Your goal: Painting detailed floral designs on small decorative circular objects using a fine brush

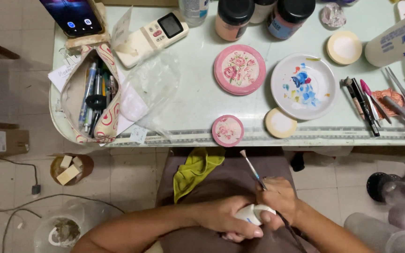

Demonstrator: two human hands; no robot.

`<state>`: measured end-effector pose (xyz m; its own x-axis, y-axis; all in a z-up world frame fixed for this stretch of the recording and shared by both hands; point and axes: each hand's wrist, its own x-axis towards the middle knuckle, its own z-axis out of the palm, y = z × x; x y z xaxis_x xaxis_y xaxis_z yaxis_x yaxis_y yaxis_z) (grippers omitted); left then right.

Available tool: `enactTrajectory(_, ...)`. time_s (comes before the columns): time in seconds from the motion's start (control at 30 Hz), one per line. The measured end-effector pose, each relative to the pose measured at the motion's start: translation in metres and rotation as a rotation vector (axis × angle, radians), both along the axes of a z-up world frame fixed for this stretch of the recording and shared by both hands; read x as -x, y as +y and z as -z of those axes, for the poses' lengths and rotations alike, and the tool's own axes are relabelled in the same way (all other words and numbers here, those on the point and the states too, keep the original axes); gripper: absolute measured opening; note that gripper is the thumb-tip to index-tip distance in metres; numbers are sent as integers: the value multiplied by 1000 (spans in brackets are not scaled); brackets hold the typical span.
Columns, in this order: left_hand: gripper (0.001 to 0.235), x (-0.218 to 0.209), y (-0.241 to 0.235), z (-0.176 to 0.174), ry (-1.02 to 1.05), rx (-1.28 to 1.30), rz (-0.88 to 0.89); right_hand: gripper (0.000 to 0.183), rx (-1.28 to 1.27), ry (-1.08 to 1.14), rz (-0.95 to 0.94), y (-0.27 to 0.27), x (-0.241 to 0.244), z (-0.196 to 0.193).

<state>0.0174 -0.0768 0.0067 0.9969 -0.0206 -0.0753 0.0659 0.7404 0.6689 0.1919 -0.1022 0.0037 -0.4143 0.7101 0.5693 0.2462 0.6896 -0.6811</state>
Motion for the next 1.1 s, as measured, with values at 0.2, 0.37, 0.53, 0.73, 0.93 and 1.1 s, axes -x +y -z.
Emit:
enactTrajectory(0.2,46,2,28,2,166,-125,-76,23,464,-112,-158,12,-30,-57)
enactTrajectory(0.37,50,0,44,-24,489,-827,-21,35,435,-276,57,5,-32,-53)
enactTrajectory(0.53,44,1,59,-35,477,-805,18,21,307,-297,-86,9,-38,-56)
enactTrajectory(0.73,43,4,70,-52,487,-764,39,28,164,-474,76,16,-32,-57)
enactTrajectory(0.93,24,13,76,-30,290,-210,136,11,-203,-199,-38,14,-51,-30)
enactTrajectory(1.1,29,21,81,-45,14,-904,-414,25,87,314,376,3,-46,7)
